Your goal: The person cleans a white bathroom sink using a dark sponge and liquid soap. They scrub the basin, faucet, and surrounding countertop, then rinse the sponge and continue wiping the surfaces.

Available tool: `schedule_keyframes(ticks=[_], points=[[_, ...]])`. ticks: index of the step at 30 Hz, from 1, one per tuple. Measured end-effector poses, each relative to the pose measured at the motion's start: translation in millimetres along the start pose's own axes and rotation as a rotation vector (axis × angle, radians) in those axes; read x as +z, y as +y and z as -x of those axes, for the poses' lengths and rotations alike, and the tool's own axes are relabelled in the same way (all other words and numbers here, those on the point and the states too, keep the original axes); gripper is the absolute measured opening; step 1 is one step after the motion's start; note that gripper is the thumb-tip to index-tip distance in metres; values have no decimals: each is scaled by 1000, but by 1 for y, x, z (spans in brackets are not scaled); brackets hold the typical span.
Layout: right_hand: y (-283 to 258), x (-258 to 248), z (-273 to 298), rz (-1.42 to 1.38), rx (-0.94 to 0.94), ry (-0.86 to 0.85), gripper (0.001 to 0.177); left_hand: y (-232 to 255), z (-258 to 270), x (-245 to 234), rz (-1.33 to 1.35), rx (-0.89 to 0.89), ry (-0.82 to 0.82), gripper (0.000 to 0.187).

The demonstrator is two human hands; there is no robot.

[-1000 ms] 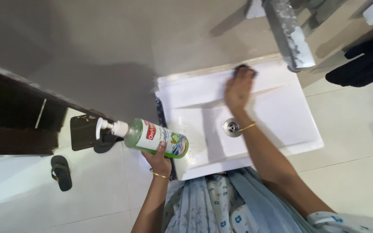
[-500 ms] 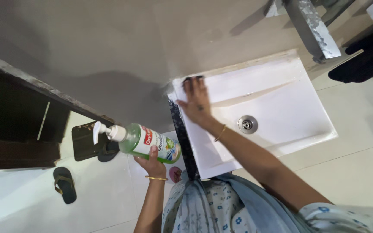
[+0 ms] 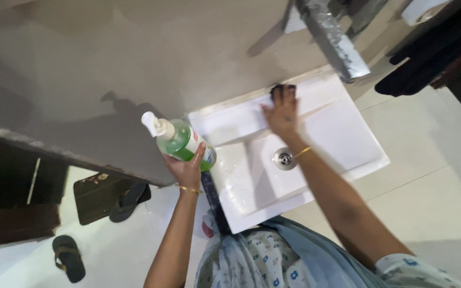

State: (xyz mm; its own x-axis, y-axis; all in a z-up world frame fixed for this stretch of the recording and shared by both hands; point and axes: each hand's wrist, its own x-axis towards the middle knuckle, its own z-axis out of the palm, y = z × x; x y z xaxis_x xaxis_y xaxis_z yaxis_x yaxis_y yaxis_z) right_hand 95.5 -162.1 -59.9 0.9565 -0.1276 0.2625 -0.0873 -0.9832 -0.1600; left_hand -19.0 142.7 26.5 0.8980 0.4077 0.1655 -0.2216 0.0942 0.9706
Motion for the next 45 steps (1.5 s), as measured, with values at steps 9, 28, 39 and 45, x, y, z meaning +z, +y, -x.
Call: schedule_keyframes(ticks=[9,28,39,45], points=[[-47,-9,32,-112,-647,-150,69,-2,-27,60,-134,138,-119,90],[-152,-53,33,-255,-681,-261,66,12,-9,-20,-161,285,168,106],[-168,-76,33,-109,-953,-455,75,2,-12,-27,-102,233,190,101],[-151,-77,28,-237,-1076,-460,82,12,-21,-23,-199,326,156,93]])
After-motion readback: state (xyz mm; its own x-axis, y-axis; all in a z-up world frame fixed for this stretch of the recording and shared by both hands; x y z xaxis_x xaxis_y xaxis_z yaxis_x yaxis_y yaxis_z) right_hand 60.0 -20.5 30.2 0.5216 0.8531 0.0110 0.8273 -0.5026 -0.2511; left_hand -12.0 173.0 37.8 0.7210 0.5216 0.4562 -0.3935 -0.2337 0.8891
